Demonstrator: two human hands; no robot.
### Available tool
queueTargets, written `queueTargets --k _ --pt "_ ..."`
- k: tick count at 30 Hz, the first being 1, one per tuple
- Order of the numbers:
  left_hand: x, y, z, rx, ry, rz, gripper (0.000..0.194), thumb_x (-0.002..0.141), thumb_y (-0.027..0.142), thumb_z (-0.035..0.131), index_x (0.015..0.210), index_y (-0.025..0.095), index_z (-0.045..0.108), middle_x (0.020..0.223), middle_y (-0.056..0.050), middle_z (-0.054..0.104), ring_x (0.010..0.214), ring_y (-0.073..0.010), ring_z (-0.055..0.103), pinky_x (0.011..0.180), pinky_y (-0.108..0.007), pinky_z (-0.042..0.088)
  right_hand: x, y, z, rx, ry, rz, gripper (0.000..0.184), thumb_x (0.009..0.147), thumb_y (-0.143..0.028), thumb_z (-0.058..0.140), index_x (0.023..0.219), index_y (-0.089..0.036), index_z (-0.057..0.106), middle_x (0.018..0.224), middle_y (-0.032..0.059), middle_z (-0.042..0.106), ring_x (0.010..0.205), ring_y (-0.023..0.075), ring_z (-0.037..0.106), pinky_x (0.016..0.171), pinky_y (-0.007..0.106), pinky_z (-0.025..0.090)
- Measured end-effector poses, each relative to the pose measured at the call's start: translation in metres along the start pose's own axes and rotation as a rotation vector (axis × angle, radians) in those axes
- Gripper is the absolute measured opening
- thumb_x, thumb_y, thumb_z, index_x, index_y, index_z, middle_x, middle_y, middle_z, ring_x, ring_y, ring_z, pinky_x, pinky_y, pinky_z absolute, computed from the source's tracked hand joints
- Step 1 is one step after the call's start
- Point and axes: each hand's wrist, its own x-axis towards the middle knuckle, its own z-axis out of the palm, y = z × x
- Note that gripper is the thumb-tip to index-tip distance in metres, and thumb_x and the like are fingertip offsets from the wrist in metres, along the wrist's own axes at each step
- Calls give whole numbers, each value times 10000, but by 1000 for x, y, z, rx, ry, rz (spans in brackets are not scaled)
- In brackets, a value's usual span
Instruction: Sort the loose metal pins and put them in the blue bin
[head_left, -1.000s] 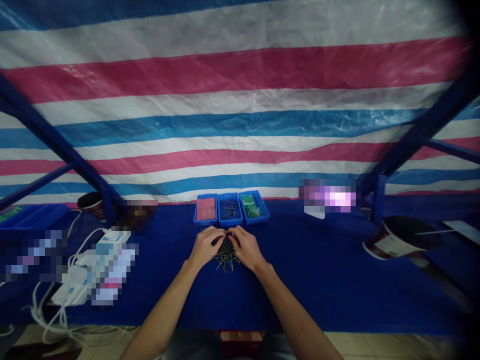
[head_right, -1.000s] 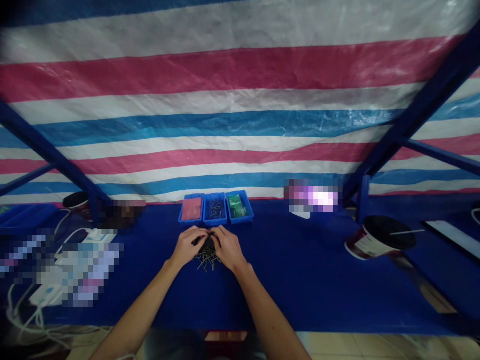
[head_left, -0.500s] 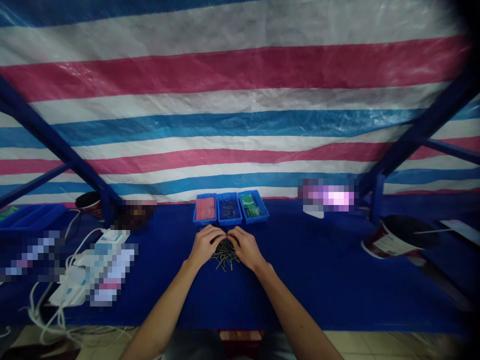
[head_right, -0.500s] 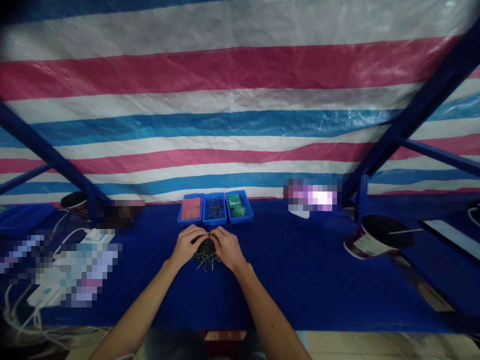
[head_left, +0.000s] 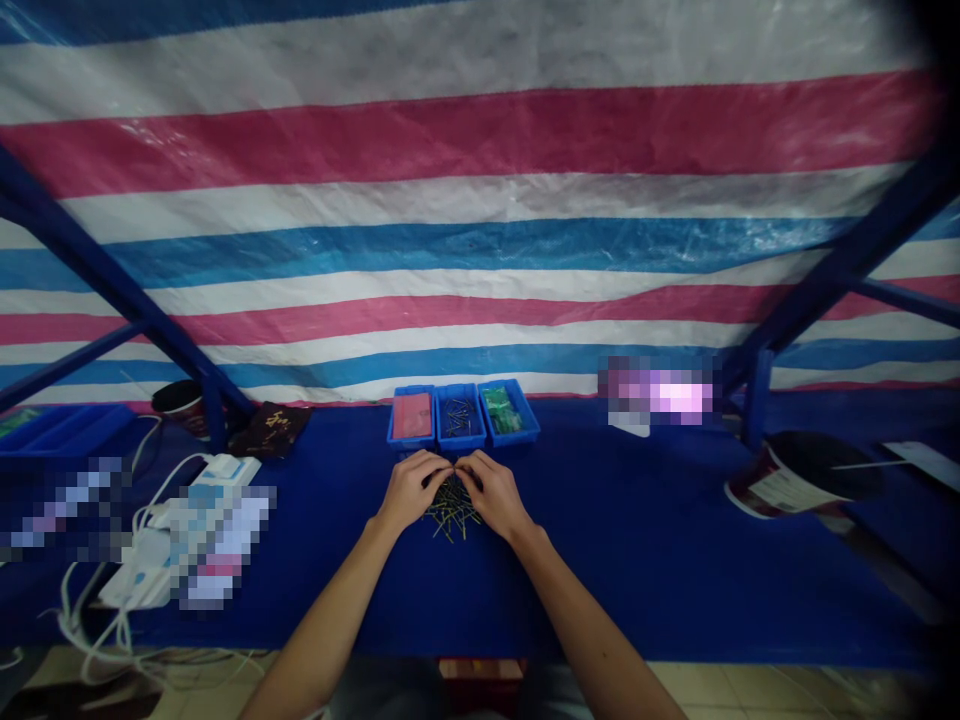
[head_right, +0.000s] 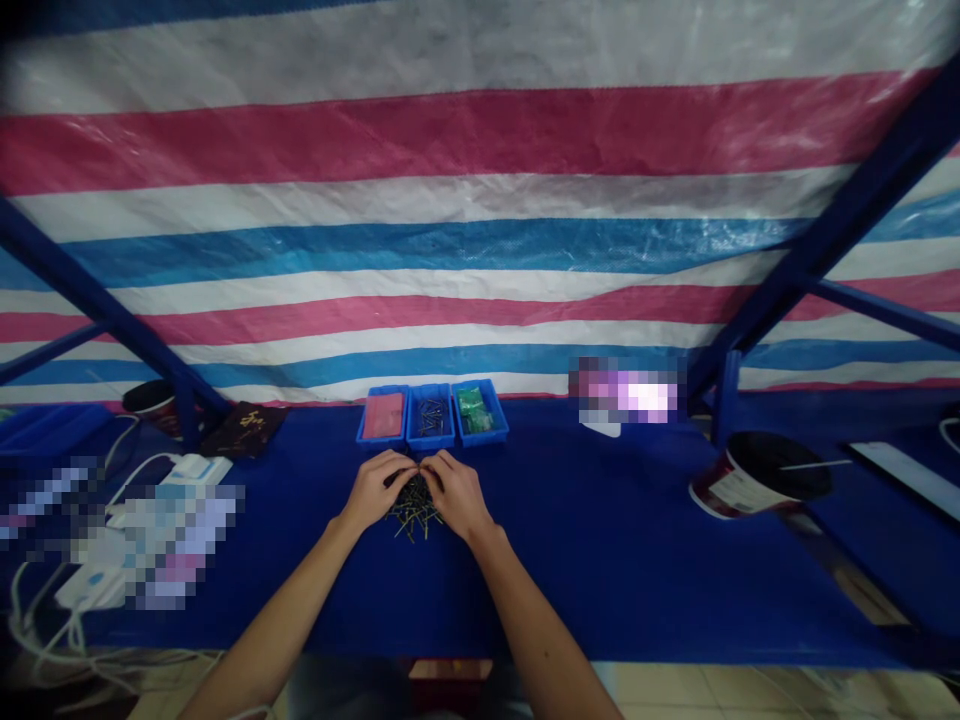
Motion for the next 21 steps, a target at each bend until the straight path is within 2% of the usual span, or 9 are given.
queueTargets --k 6,13,21 --pt "1 -1 0 -9 2 8 161 947 270 608 929 193 748 907 -68 728 847 -180 662 819 -317 530 0 1 3 39 32 -27 172 990 -201 481 1032 -229 646 998 36 650 886 154 639 821 249 477" --pt "0 -5 2 -30 -5 -7 159 947 280 605 934 190 736 922 -73 716 865 -187 662 822 -318 531 0 7 9 71 71 -67 146 981 -203 507 979 -225 652 946 37 650 839 160 638 769 256 484" --pt "0 -7 3 -59 -30 -34 149 948 273 603 938 194 729 911 -66 712 855 -185 657 819 -313 523 0 8 9 62 62 -49 141 983 -202 511 973 -228 650 950 33 651 832 158 641 768 259 476"
